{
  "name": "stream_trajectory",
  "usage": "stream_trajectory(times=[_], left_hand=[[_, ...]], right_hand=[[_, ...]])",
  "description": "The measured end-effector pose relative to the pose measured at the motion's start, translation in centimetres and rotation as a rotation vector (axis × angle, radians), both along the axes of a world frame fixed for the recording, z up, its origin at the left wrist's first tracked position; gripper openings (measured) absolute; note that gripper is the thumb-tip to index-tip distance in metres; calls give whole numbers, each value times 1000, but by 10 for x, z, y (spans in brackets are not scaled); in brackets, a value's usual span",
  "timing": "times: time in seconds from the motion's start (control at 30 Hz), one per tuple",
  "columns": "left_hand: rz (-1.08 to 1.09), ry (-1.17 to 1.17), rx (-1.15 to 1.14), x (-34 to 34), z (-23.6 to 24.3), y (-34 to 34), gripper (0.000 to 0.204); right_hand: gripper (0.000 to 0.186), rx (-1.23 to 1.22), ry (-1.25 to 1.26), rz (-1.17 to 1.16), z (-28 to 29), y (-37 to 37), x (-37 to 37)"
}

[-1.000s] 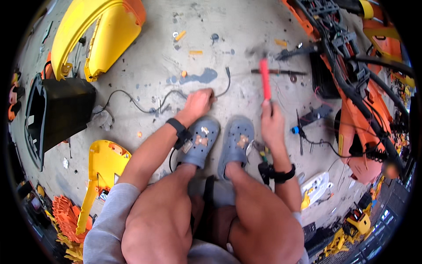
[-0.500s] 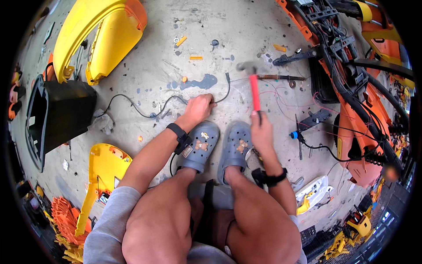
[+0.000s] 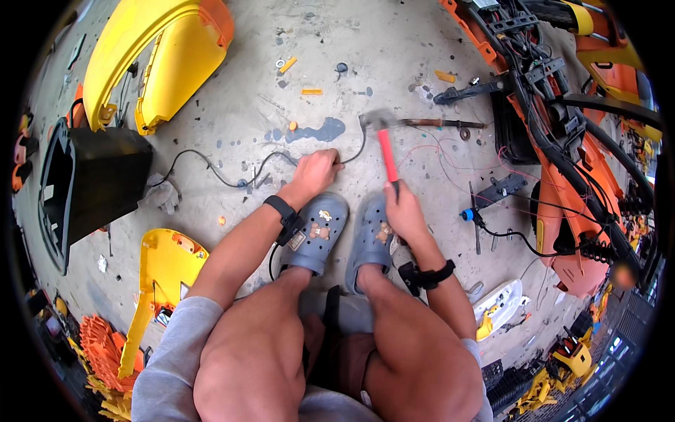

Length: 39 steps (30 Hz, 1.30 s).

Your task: The person uses a hammer to strike a small metal component on a wire, then uses their hands to adjust the wire and the component while sitting on the floor.

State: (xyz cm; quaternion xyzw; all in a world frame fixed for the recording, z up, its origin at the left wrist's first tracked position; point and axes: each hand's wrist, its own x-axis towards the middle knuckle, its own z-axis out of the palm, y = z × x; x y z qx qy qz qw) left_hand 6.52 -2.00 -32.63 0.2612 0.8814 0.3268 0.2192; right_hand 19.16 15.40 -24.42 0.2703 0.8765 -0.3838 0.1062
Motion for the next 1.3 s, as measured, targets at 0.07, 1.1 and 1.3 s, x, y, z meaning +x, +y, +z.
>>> stream_trajectory(times=[0.07,1.1,1.3], left_hand=[[8,30,6,-5,-3,0,21],[-15,43,14,-7,-6,-6,20],[0,25,22,-1,-7,-11,19]], right_hand=[[32,-31,152,-92,27,13,-4],[33,-22,43,-68,1,20,8],[40,-312,551,-184,114,6,-19]])
